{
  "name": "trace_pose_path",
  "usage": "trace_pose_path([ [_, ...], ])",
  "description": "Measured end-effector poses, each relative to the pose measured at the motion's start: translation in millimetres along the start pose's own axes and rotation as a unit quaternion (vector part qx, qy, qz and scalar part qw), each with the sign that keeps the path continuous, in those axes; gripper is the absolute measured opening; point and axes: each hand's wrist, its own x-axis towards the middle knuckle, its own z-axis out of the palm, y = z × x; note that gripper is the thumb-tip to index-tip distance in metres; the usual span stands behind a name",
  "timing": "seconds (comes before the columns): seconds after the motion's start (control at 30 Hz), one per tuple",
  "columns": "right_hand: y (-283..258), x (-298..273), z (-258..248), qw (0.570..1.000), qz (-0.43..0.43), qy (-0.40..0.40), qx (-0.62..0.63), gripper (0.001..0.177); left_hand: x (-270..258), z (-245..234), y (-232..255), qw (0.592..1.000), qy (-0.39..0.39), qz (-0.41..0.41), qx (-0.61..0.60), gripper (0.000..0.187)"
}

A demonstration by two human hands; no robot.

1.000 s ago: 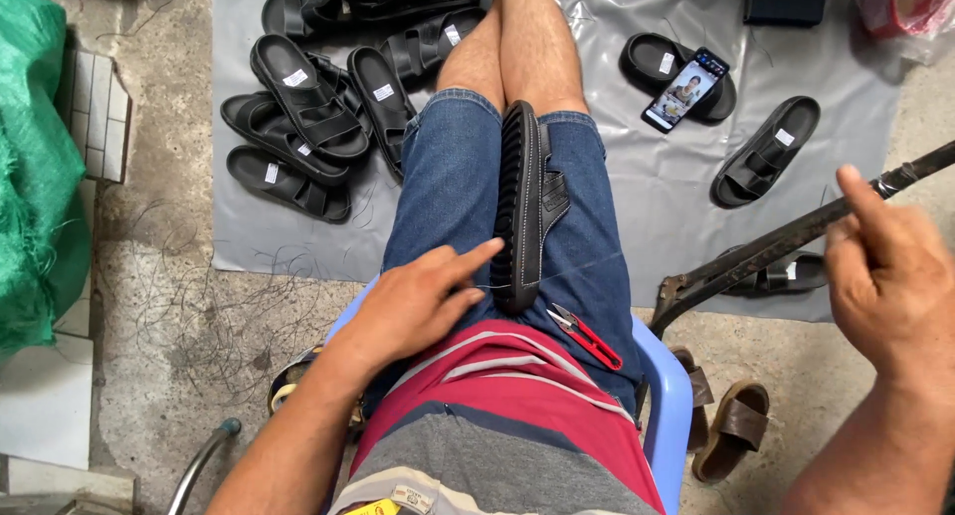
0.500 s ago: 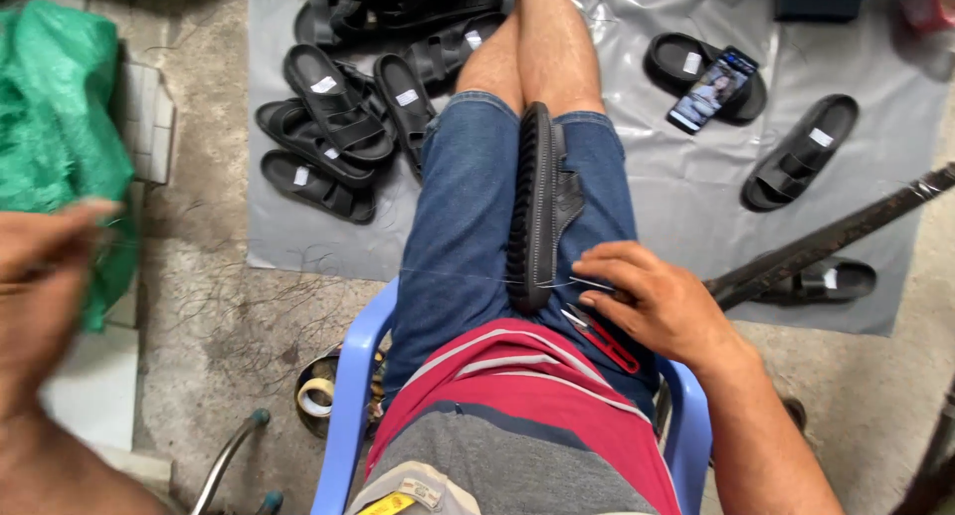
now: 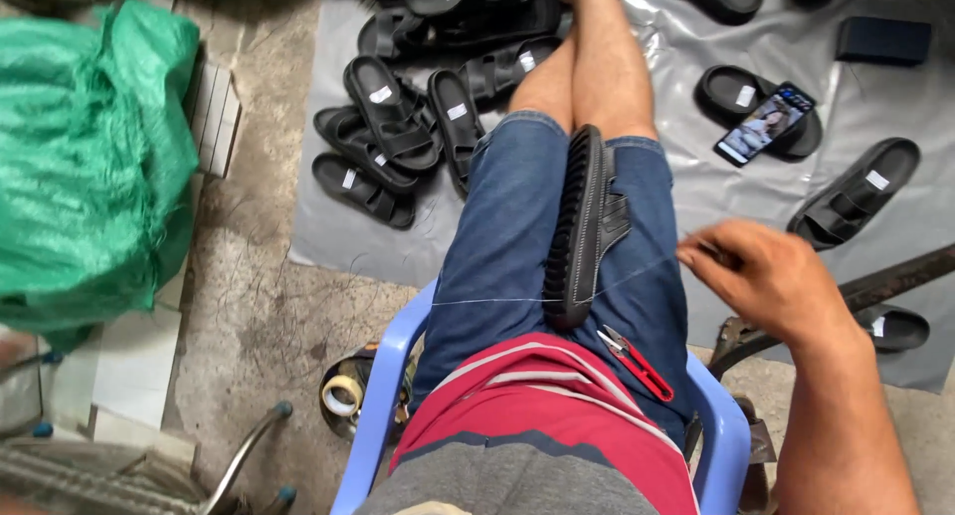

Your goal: Hand-stitching the sole of a black sandal to its upper part using a needle and thread.

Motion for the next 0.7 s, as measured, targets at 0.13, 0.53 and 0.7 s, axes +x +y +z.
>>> trace_pose_path([
  [0.13,-5,52,-11,0.999,0.008,0.003,-0.031,0.017,21,-10,193,0.999,-0.03,-0.018,0.005,0.069],
  [0.53,5,164,-7,0.995,-0.038,0.016,-0.09,0.022,-41,73,490,0.871,-0.135,0.387,-0.27,0.079],
  [0.7,22,173,8,0.998,-0.022,0.024,-0.045,0.015,-41,76,513,0.926,-0.171,0.299,-0.155,0.091],
])
